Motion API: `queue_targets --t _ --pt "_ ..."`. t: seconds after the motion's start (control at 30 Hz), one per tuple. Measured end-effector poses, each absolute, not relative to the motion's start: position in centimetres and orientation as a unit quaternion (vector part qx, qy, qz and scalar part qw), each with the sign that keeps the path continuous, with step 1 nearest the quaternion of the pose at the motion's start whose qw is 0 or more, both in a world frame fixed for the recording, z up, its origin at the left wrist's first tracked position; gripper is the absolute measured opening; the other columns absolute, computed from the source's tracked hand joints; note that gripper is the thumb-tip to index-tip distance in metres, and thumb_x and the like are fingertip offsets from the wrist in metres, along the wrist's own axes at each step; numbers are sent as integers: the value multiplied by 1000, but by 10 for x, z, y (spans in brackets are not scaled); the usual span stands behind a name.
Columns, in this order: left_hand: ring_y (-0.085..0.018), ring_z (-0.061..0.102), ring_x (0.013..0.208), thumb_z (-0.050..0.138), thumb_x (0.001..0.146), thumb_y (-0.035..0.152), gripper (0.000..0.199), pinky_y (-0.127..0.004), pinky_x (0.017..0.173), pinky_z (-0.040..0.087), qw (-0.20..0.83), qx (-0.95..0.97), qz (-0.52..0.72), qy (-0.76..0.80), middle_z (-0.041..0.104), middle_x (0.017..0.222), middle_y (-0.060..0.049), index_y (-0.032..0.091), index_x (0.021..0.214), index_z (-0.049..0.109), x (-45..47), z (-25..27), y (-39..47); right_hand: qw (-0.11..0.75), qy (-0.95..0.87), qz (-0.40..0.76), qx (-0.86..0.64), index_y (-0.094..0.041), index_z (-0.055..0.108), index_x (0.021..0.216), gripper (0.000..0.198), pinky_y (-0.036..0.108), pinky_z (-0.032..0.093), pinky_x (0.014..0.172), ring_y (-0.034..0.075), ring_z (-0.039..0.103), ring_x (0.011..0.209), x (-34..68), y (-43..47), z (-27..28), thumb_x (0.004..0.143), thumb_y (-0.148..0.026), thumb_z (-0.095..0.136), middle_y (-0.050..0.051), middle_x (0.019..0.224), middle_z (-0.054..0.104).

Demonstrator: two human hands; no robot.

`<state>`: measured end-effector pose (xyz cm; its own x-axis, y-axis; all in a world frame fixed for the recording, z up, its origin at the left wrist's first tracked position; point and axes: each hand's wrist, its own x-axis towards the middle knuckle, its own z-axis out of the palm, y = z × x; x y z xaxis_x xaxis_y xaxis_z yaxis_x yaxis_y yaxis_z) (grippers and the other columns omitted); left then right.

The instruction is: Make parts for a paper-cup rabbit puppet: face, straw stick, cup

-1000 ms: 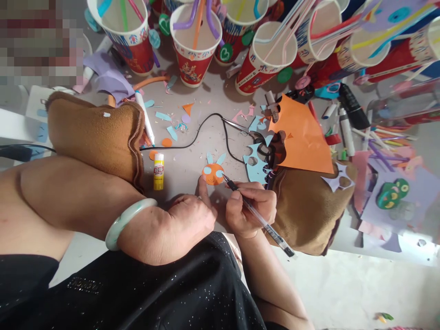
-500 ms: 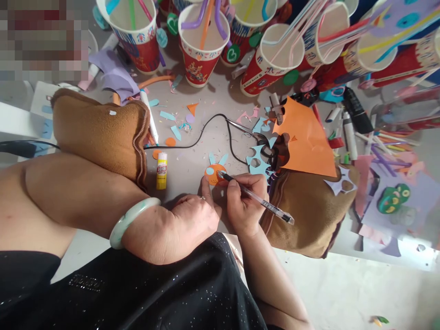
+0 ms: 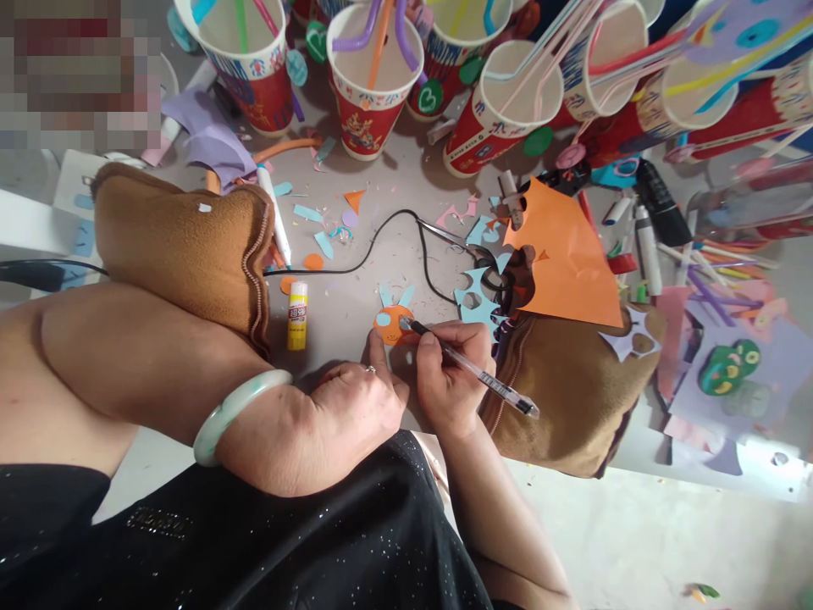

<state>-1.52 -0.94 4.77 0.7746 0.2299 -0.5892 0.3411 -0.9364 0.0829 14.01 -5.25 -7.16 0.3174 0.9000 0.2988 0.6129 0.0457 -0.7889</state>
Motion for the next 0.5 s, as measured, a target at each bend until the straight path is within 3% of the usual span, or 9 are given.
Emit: queue_targets --t 0.23,0.5 --pt "-22 77 66 25 90 -4 62 -25 38 41 104 940 -281 162 72 128 -32 -2 142 59 -13 39 -13 537 -580 128 -599 -24 55 93 10 32 55 52 17 68 57 136 -49 -69 90 -22 64 -4 70 66" --pt "-24 77 66 25 87 -5 65 -27 36 42 105 935 -293 169 72 126 -32 -1 141 62 -12 41 -11 432 -641 105 -626 -23 62 95 9 31 58 58 19 76 71 132 -49 -60 89 -25 68 2 85 78"
